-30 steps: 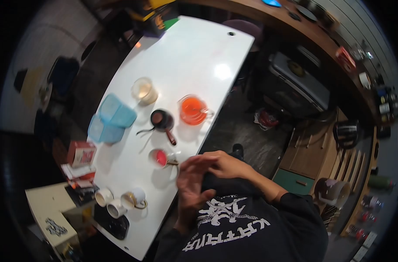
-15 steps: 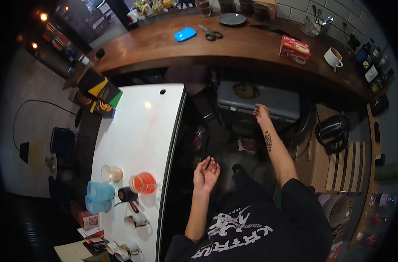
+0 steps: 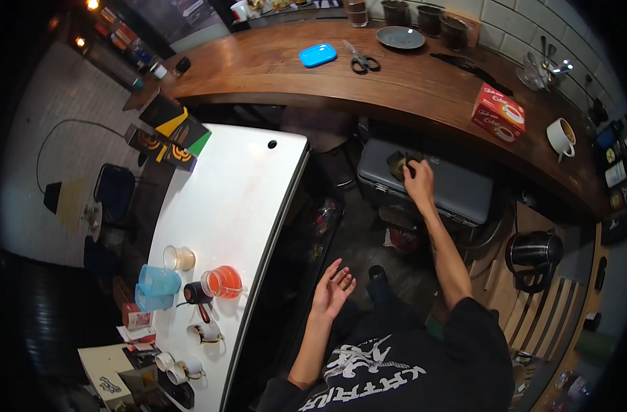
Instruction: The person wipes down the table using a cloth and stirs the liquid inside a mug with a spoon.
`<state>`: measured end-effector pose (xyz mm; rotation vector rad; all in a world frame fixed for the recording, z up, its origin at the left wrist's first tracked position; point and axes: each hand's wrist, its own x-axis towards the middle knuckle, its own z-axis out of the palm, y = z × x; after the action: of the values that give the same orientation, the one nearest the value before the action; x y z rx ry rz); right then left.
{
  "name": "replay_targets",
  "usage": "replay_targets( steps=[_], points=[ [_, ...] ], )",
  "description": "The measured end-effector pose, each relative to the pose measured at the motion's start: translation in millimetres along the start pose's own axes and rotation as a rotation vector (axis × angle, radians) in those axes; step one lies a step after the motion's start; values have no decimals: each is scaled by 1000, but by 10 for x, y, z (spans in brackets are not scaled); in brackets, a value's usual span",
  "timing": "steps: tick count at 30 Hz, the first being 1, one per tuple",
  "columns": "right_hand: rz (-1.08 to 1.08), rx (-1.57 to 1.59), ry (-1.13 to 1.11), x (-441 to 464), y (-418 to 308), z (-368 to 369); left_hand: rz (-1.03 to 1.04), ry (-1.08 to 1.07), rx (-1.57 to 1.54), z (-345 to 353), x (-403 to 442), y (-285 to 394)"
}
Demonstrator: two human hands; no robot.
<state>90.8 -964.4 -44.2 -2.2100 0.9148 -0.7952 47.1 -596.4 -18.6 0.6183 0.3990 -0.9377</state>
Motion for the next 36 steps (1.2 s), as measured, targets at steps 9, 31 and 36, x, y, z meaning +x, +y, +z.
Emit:
replay_targets(
  steps=[9, 31, 36],
  points=[
    [23, 248, -399, -1701, 28, -308, 196, -36, 474, -215, -227, -7],
    [-716, 504, -1372, -4594, -3554, -626, 1164, 615, 1117, -1845, -4296, 109],
    [-809, 663, -1224, -5075, -3796, -308, 1294, 869, 1087, -1947, -4655, 159]
  ],
)
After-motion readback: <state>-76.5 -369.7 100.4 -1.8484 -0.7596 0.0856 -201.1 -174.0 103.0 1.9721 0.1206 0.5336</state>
